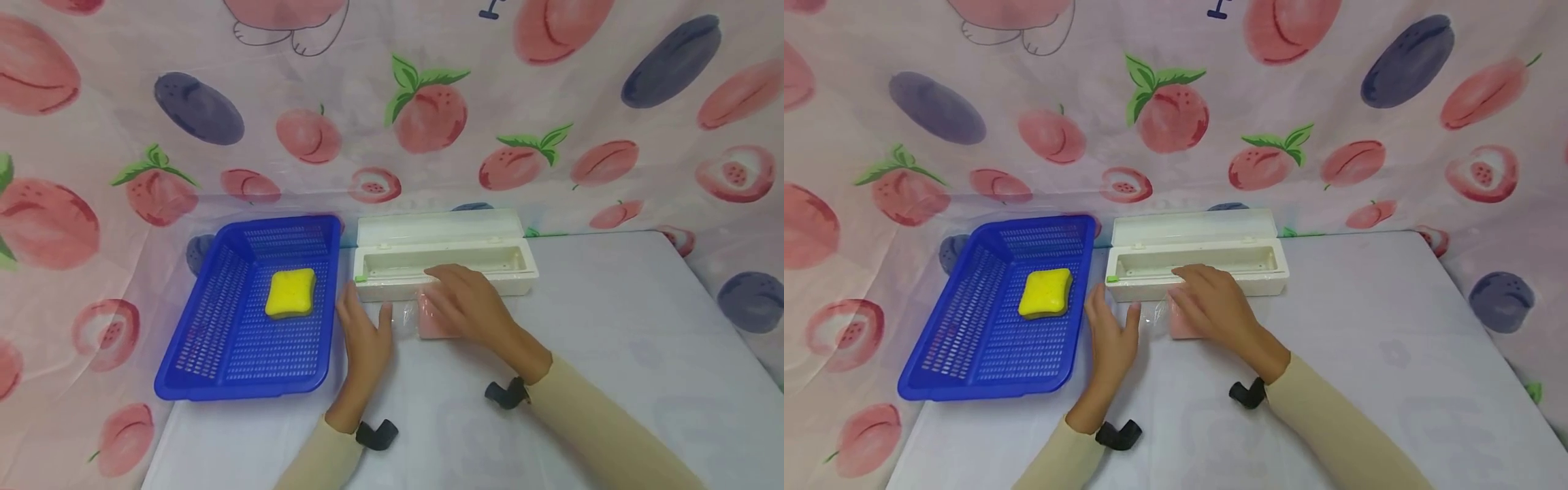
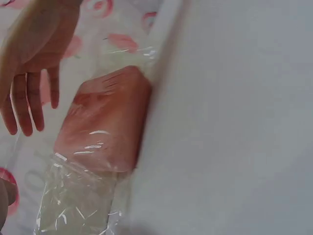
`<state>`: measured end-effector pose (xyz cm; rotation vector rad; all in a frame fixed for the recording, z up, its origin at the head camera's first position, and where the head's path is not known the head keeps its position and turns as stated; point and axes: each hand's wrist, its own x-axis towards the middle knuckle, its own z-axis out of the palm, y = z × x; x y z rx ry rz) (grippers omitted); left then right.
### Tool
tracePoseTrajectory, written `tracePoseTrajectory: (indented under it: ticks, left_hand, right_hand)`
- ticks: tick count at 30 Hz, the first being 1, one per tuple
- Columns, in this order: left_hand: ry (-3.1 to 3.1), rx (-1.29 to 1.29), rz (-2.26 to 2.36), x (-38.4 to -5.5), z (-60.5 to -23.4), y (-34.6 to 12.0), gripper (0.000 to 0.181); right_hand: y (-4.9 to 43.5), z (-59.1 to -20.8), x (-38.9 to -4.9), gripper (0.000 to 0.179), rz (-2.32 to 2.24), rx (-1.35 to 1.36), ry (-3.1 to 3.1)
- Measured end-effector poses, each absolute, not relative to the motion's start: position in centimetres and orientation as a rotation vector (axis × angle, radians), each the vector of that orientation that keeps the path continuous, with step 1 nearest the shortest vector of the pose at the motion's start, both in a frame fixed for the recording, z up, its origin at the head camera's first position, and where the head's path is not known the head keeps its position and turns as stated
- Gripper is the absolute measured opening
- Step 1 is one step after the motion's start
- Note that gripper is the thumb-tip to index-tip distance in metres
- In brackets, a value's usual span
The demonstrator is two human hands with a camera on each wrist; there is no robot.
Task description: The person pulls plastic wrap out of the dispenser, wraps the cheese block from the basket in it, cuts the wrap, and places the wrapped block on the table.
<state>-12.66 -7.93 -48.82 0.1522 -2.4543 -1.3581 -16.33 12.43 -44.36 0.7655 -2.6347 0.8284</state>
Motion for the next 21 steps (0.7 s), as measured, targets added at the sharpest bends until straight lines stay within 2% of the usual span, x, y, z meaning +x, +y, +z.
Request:
tracePoseTrajectory:
  ticks: [6, 10, 17, 21]
  left_hand:
    - [-2.391, 0.265, -1.652, -15.2, -49.3, -8.7, 0.085]
    - [-2.348, 0.206, -1.744, -16.5, -50.3, -9.3, 0.082]
    - [-2.371, 0.283, -1.756, -17.5, -51.9, -10.4, 0.084]
    - [-2.4, 0.307, -1.757, -17.6, -52.2, -10.7, 0.078]
  right_hand:
    - [8.3, -43.2, -18.8, 0.046, 1.021, 0.67, -2.814]
    - [6.4, -43.2, -20.8, 0.048, 1.079, 0.677, -2.865]
    - [4.1, -44.0, -23.7, 0.051, 1.141, 0.681, -2.994]
    - [3.2, -44.3, -24.6, 0.055, 1.165, 0.626, -3.095]
